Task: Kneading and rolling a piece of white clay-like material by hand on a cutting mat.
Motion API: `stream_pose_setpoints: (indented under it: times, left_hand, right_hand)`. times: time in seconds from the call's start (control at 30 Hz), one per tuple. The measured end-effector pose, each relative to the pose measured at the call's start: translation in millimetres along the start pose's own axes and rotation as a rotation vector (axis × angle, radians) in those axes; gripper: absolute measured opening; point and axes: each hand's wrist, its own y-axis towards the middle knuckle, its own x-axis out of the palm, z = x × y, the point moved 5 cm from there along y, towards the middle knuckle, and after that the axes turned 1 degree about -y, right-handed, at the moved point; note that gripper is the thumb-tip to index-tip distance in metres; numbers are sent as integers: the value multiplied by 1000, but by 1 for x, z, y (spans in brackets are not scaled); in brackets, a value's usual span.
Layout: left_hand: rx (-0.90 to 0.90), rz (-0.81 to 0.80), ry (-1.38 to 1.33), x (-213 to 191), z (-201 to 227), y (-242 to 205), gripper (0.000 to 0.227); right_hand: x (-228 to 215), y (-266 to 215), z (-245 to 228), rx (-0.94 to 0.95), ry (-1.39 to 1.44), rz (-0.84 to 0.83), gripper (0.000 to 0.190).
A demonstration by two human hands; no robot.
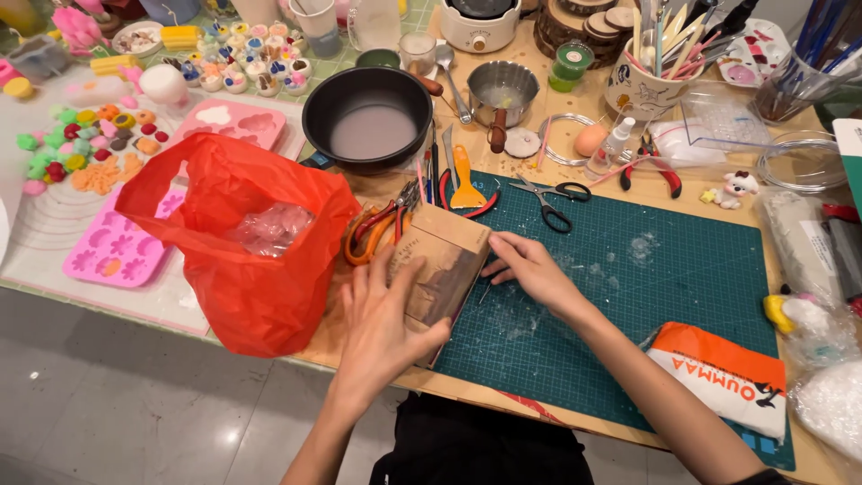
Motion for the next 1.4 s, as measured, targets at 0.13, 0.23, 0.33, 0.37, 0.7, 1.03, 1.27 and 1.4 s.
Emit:
stream_pose_setpoints:
  times: [0.13, 0.23, 0.33, 0.37, 0.7, 1.03, 1.27, 1.4]
  left_hand:
    - [8, 21, -3, 6, 6, -3, 82]
    - [-1, 18, -1, 6, 10, -1, 80]
    - [-27, 10, 9, 6, 10, -3, 79]
    - [-24, 18, 16, 6, 10, -4, 79]
    - [-13, -56, -40, 8, 9, -20, 96]
    - [-26, 70, -29, 7, 13, -29, 79]
    - [-15, 64, -6, 13, 6, -25, 75]
    - [-9, 43, 27, 17, 7, -24, 73]
  right_hand:
    - [-2, 0, 2, 19, 44, -2, 49]
    - [-3, 0, -4, 55, 96, 8, 50]
    - [0, 3, -6, 87, 85, 22, 51]
    - [2, 3, -9, 83, 57, 29, 50]
    - [1, 5, -24, 149, 34, 38, 43]
    - [5, 6, -37, 141, -18, 45, 42]
    - [1, 9, -24, 125, -61, 41, 43]
    - [0, 9, -16, 99, -69, 41, 41]
